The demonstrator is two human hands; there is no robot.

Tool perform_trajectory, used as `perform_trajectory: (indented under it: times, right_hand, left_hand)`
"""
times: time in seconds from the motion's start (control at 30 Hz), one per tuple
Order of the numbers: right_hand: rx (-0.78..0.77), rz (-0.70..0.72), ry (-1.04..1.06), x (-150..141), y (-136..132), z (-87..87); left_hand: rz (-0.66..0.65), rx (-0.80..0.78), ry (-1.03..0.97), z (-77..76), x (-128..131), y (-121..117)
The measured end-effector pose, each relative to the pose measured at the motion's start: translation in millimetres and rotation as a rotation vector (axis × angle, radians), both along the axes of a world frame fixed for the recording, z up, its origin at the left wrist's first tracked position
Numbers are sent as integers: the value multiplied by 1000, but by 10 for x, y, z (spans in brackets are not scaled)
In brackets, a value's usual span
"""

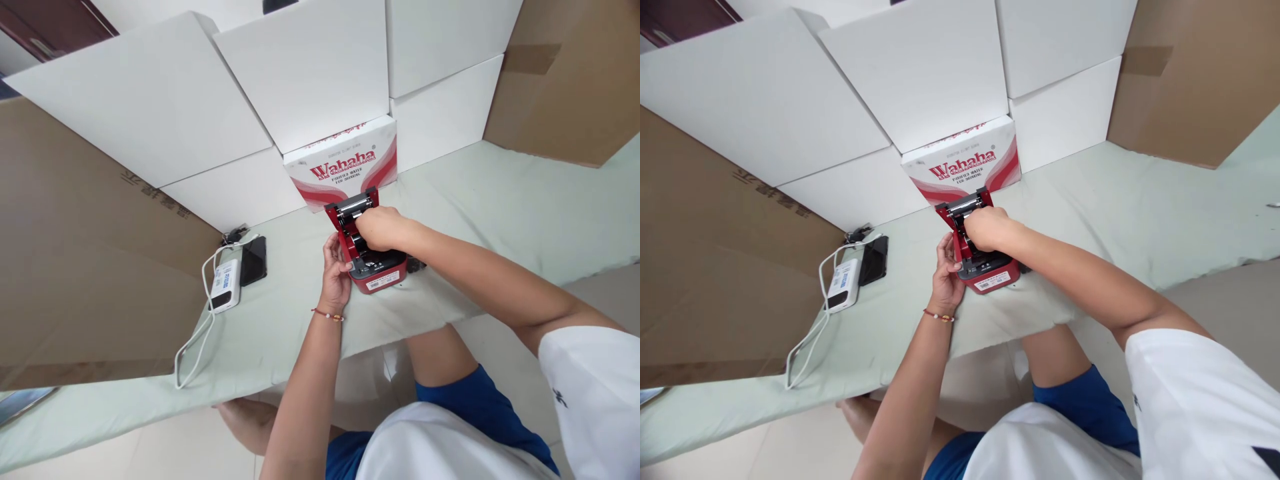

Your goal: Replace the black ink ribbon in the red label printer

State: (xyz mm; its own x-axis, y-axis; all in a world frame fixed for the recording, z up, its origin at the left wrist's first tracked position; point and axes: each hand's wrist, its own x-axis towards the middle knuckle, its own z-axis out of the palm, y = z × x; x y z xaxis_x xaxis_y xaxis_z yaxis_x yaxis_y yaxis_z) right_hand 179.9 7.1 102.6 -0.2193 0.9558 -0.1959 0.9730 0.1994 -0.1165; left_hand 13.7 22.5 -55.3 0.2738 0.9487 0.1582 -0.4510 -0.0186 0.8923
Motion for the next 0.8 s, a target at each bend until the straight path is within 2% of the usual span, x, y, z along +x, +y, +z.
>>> perform_trajectory:
  times: [0.1,0.17,0.2,0.27,0.37,0.47,0.57,0.7,0.8]
  right_hand:
    - [10,-6,57,179,-248,235]
    - [16,26,176,444,-400,377]
    - [35,6,232,615,-454,418]
    - [64,-120,257,988,-503,409]
    - [-70,-326,77,1445,-450,165]
    - [-158,-396,-46,1599,-353,-186]
    - [-110,-404,-16,1484,-293,-437]
    - [45,-360,113,1189,-217,-613]
    - [32,-320,173,1029,-139,-731]
  left_hand:
    - [25,-20,-12,20,12,-16]
    - [21,-16,-20,32,21,-26]
    - [14,-11,-26,35,25,-28]
    - [-2,-7,-38,36,29,-28]
    - [-11,-3,-44,29,29,-19]
    - [-11,15,-24,20,20,-8]
    - [-6,10,-20,12,-1,1]
    - [-11,7,-10,-3,-39,9]
    - [-7,6,12,-11,-52,14]
